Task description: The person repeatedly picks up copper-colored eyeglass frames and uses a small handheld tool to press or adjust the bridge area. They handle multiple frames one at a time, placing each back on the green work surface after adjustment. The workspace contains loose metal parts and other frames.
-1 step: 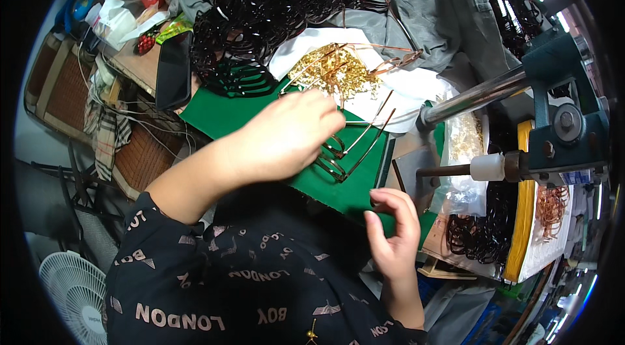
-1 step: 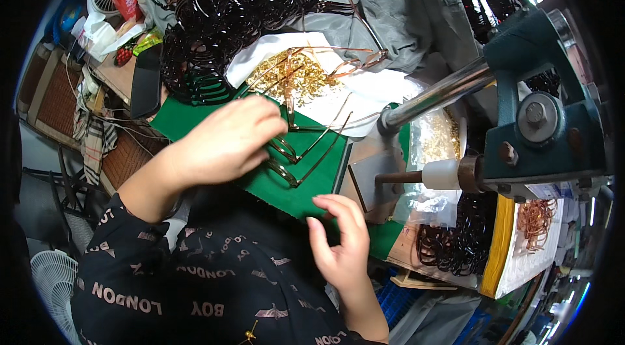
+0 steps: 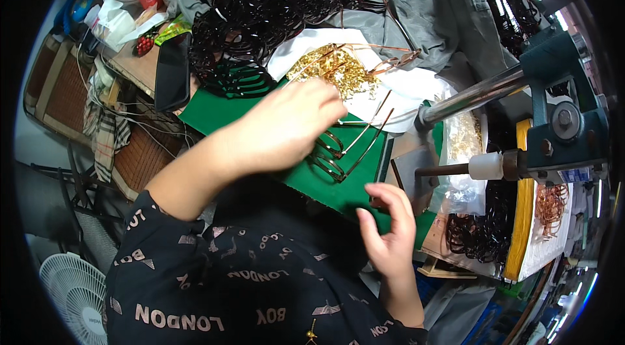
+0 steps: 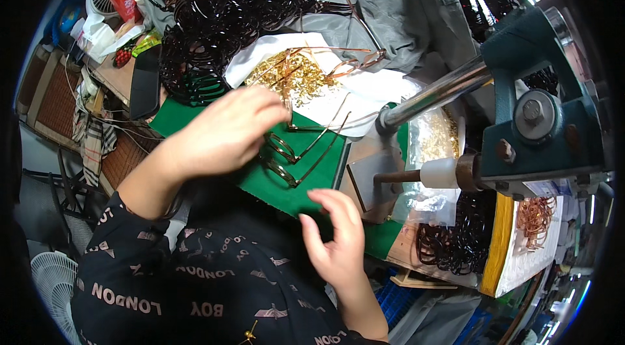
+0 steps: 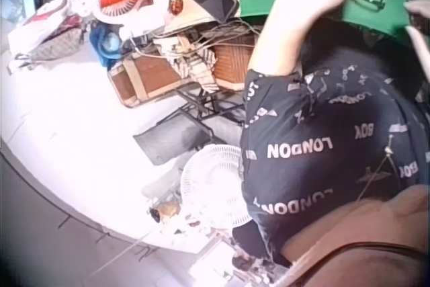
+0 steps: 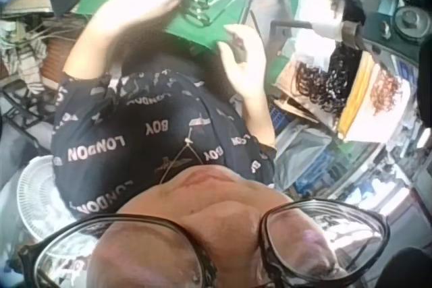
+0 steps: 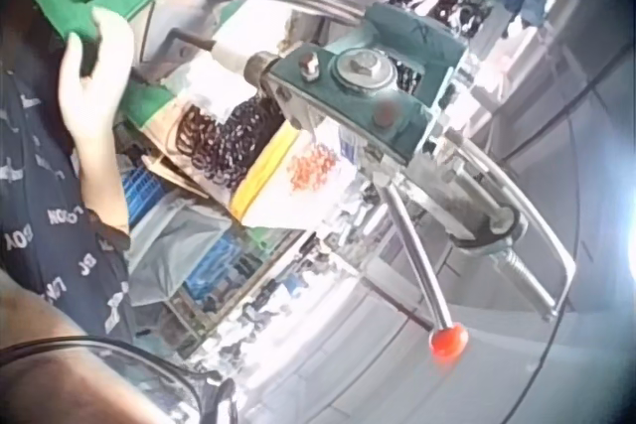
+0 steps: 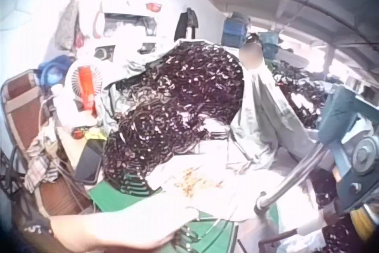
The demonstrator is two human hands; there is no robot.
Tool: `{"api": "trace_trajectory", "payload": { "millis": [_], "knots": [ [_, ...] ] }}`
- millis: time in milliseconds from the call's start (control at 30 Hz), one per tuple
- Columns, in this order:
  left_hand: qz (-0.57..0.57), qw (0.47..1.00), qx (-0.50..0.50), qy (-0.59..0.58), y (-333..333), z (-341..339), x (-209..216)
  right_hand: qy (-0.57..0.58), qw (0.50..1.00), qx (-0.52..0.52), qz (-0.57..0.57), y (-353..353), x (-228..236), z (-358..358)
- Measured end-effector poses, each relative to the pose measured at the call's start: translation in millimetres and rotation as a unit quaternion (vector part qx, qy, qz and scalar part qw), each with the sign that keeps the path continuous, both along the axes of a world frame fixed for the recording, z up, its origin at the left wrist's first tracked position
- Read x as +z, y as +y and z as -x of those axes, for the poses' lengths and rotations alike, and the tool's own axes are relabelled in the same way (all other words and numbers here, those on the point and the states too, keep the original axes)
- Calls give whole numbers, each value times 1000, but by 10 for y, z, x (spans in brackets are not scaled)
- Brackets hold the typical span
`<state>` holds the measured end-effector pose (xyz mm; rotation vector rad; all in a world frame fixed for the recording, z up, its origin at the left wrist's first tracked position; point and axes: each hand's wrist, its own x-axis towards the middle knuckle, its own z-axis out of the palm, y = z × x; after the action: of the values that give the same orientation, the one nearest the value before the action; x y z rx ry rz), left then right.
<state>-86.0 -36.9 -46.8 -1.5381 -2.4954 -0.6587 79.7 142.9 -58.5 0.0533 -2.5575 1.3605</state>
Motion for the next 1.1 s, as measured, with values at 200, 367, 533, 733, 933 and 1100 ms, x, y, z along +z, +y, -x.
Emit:
{"api": "trace_trajectory", "payload": {
  "millis": [200,367,533,733,933,1100],
  "knots": [
    [-19,975,63,210,220,825,-116,-49,986,18,-158,-307,-22,479],
    [5,992,-17,126,79,575,97,-72,991,-28,-105,-215,-236,610],
    [-108,979,-15,170,91,601,-52,-47,993,-20,-109,-177,-288,662],
    [110,992,49,-26,144,587,92,-46,990,-45,-122,-188,-221,676],
    [-16,996,36,77,962,854,-22,17,991,-31,-130,-202,-287,735],
    [74,985,144,-66,1490,1256,59,76,987,-8,-142,41,-20,274]
  ]
}}
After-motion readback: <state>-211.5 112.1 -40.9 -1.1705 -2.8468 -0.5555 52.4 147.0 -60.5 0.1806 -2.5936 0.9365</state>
